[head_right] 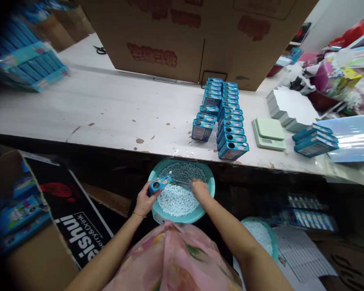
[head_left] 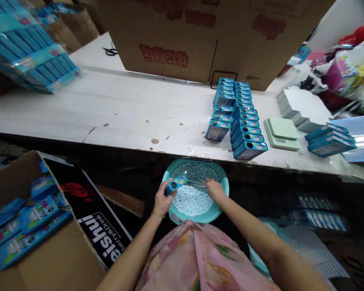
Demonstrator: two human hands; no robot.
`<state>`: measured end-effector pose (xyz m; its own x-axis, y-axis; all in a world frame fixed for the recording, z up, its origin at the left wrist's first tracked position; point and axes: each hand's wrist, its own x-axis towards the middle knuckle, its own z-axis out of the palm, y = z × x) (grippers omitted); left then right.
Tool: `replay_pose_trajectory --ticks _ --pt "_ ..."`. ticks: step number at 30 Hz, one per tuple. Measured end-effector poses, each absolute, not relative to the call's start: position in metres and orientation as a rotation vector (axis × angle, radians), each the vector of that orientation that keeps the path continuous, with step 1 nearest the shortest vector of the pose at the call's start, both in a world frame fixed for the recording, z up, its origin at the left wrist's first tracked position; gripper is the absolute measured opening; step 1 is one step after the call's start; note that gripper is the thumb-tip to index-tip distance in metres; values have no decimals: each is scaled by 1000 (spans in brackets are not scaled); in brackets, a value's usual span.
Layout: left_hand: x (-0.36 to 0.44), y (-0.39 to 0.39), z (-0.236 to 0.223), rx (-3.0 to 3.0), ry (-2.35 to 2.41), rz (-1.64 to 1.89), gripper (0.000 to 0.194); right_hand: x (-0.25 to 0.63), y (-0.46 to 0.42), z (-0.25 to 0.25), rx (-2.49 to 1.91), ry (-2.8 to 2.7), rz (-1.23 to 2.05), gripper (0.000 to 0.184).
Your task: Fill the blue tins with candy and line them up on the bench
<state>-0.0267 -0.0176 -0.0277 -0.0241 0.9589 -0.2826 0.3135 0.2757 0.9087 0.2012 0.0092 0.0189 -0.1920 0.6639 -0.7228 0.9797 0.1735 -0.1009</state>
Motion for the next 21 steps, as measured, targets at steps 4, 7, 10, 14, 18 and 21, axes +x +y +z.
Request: replay_pose_trajectory --ticks 4,7,10,14,18,21 --pt "-25 -18 -27 1144 1542 808 42 171 -22 -16 1425 1961 -911 34" --pt "-26 -17 -25 1102 1552 808 44 174 -28 -17 1366 1972 -1011 33" --pt "-31 -16 -23 1102 1572 790 43 191 -22 -9 1404 1977 -1130 40" --pt "-37 -14 -21 1117 1606 801 44 212 -6 21 1479 2019 -1291 41" --pt "-34 -13 -19 1188 1585 802 42 215 16 74 1495 2142 -1393 38" --pt "-27 -13 -18 1288 1525 806 37 206 33 110 1442 2219 -1321 34"
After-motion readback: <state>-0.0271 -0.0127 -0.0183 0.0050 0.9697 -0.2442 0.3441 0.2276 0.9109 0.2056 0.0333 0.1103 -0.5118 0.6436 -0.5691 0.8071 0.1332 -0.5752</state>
